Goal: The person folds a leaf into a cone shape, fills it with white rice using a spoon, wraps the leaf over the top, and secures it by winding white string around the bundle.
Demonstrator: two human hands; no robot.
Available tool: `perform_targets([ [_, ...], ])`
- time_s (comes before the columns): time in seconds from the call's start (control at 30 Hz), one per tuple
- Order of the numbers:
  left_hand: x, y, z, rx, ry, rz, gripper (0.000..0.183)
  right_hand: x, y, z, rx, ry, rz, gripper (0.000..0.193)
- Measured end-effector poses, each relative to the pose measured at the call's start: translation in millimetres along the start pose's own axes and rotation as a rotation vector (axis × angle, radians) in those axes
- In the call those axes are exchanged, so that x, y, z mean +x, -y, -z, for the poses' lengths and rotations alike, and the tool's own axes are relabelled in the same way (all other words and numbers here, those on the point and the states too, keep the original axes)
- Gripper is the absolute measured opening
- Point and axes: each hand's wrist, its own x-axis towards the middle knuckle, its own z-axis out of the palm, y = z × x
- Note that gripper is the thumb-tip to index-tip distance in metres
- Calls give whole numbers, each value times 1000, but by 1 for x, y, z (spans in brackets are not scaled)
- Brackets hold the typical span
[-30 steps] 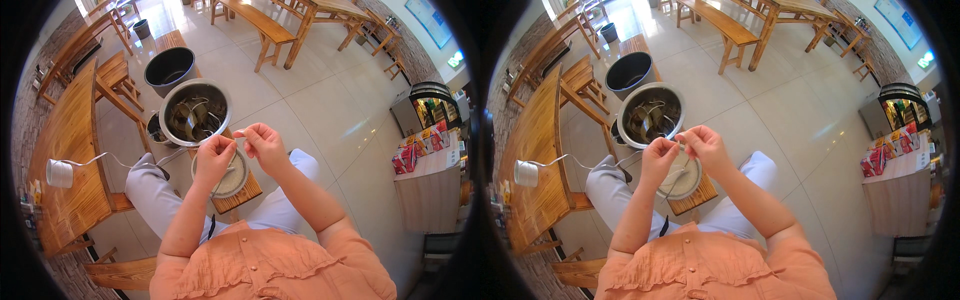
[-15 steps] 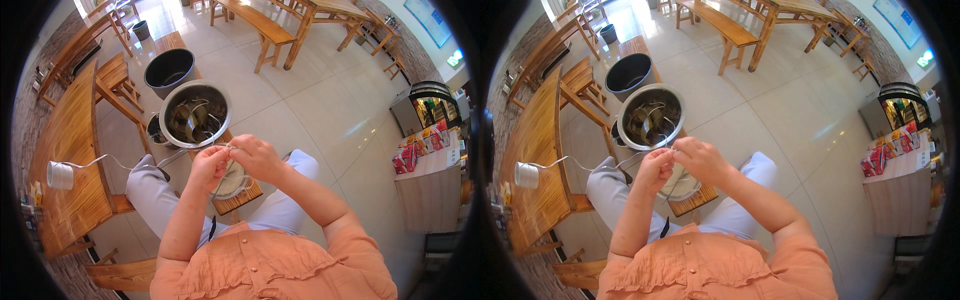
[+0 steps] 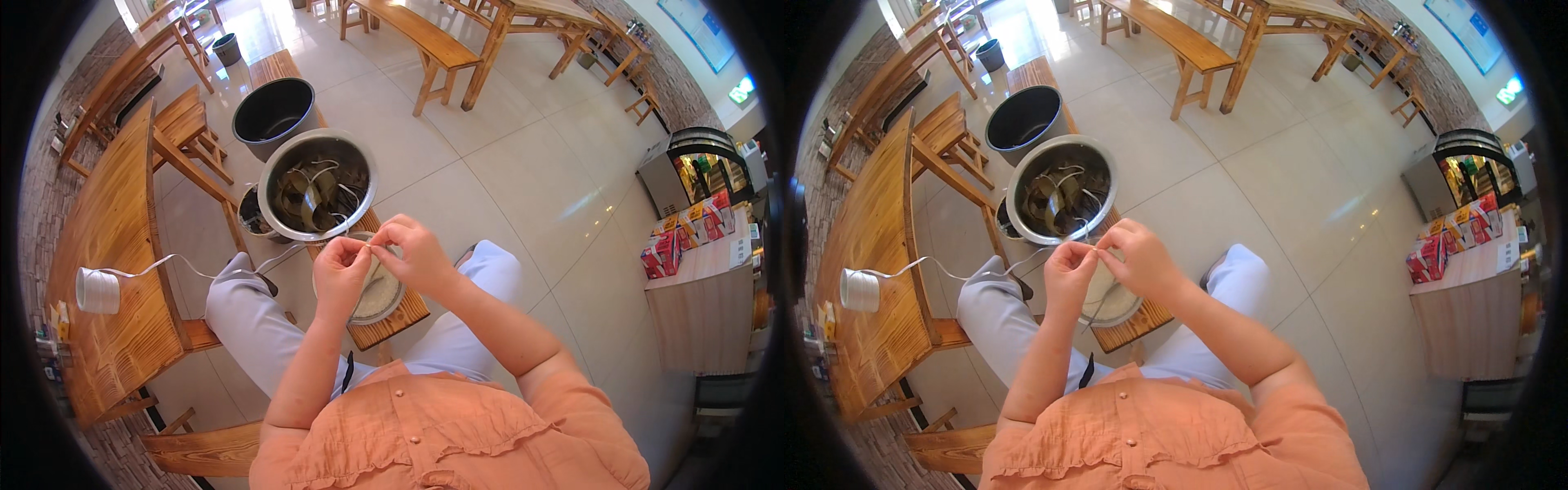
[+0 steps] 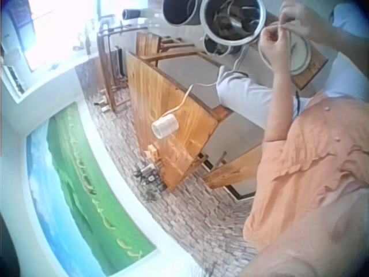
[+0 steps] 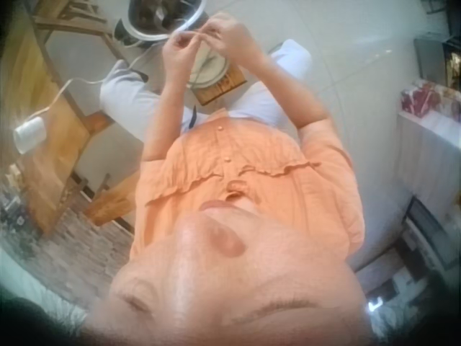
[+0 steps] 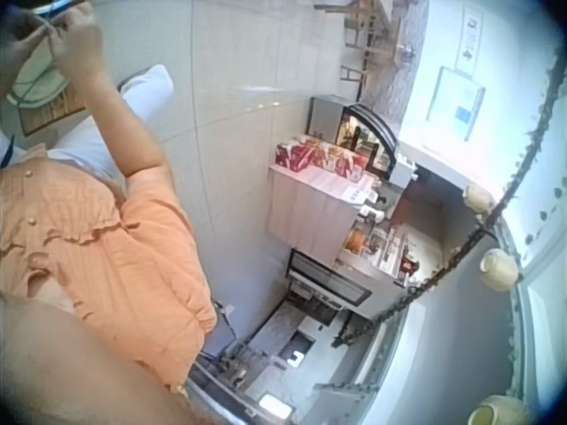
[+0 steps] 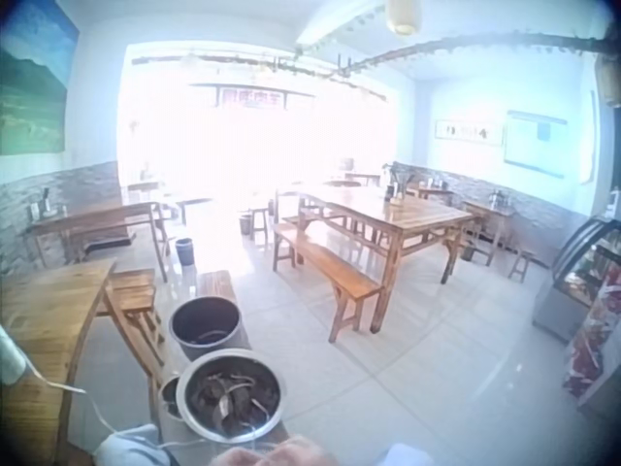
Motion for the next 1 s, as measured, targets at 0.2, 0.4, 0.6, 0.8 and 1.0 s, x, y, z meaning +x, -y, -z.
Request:
perform_targets([
  [0.2, -5, 8, -5, -1, -107, -73, 3, -5, 5, -13, -148, -96, 123, 10],
  [0.4, -4, 8, -2, 12, -48, -22, 4, -4, 3, -13, -134, -105, 50, 8],
  [0.6, -2, 0, 8, -167, 138, 147, 7, -1, -5, -10, 171, -7, -200, 6],
  [0.8, -2, -3, 8, -499, 153, 363, 10, 1, 0, -5, 166, 39, -238, 8],
  [1.0, -1, 2, 7, -249, 59, 272, 12, -4, 0, -8, 167, 5, -183, 7],
])
